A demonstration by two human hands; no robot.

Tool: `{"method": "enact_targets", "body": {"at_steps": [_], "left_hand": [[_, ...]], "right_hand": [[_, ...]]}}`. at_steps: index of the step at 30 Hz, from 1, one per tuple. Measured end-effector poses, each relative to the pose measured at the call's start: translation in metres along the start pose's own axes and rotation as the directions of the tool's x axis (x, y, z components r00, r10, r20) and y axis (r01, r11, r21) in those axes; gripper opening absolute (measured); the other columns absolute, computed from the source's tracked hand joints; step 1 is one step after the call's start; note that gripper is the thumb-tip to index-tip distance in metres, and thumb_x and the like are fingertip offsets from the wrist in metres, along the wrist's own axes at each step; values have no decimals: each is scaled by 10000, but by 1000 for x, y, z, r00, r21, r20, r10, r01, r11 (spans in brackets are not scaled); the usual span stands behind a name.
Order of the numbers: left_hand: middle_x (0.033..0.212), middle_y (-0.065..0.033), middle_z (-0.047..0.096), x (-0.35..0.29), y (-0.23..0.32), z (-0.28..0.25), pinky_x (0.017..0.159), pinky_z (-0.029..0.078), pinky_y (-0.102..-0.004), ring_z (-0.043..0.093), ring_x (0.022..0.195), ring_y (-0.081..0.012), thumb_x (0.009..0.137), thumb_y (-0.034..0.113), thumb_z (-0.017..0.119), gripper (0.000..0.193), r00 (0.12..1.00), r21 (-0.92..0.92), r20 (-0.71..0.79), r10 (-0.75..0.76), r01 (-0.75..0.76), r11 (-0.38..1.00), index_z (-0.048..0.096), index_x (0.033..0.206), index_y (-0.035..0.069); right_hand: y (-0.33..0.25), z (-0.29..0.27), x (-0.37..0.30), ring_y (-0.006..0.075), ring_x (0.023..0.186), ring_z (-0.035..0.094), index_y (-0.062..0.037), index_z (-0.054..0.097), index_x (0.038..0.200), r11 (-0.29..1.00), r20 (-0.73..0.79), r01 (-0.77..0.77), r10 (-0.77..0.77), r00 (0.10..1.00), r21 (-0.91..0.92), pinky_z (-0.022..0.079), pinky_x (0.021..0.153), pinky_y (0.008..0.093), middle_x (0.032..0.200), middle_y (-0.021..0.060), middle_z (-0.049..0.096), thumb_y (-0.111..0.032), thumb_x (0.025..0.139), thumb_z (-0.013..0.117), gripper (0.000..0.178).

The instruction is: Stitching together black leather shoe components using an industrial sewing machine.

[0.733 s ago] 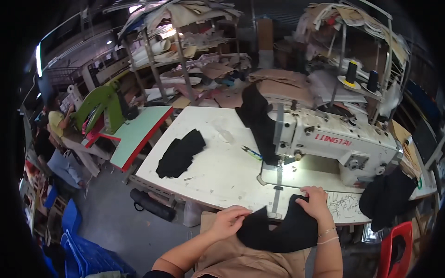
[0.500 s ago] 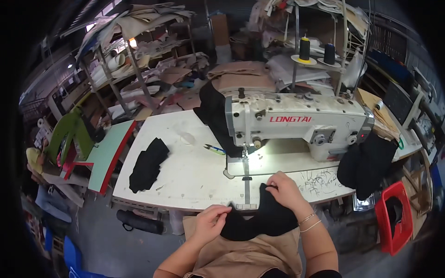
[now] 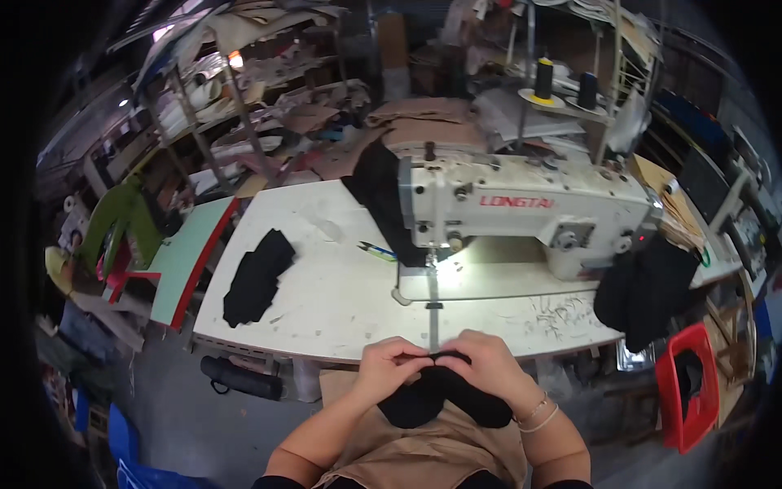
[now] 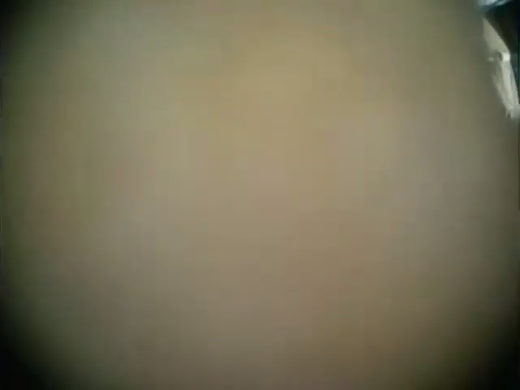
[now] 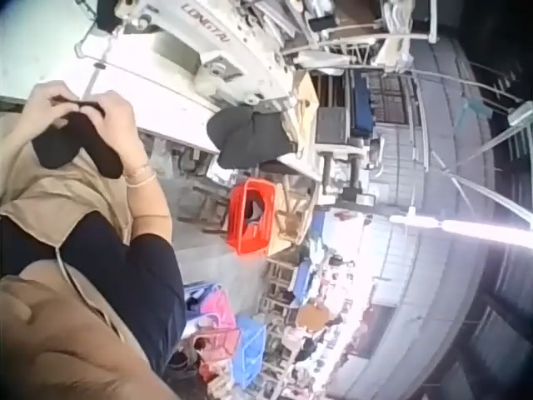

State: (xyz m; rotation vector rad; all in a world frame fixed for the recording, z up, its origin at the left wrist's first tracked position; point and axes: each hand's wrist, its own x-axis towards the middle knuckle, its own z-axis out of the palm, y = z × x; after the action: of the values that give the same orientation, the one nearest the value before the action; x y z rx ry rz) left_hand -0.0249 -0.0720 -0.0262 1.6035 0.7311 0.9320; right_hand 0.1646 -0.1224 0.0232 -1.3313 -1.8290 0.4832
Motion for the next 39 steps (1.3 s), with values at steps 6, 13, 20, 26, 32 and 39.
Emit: {"method": "enact_targets", "body": {"at_steps": [6,13,20,26,32,39], "left_hand": [[766,-24,655,-11,-13,-16,546,462,-207,578,613,-74,756,77,749,125,979,-142,-106,-172,156,978,675,830,9],[851,-63,678,53,11,-164,656,511,-289,641,707,-194,786,89,648,112,882,651,-386,271,52,757,692,889,97],[1142,-129,585,117,-18,-292,869,482,-429,547,1051,-359,723,170,731,497,892,895,-420,165,379,234,570,1190,123],[963,-104,589,99,-10,-290,807,485,-443,602,902,-312,663,67,735,454,886,915,-367,282,291,278,633,1096,158],[790,-63,576,89,22,-262,785,474,-360,584,790,-295,722,135,712,135,915,987,-79,395,16,159,639,826,89],[969,-59,646,92,117,-159,751,493,-255,613,829,-126,793,33,680,196,995,430,42,89,-98,897,635,984,33]], "right_hand": [[3,9,1,271,622,577,-85,676,853,974,63,182,-175,983,-133,464,555,341,665,77,562,-125,733,718,134],[2,5,-1,248,599,566,-121,684,864,945,150,241,-211,966,-222,461,531,335,648,58,546,-108,739,700,126],[-40,-20,-8,219,611,581,-173,695,912,912,352,368,-290,890,-178,475,537,317,675,19,546,-116,748,681,173],[-67,-57,35,166,677,624,-132,707,971,738,302,422,-627,718,527,499,587,284,798,19,660,-144,807,678,168],[87,-17,99,186,803,653,-66,699,941,980,300,69,-123,946,184,496,760,302,860,88,693,-184,794,707,188],[147,-11,126,261,781,643,-112,700,877,969,316,-61,137,939,-240,489,717,345,815,93,674,-367,774,687,275]]}}
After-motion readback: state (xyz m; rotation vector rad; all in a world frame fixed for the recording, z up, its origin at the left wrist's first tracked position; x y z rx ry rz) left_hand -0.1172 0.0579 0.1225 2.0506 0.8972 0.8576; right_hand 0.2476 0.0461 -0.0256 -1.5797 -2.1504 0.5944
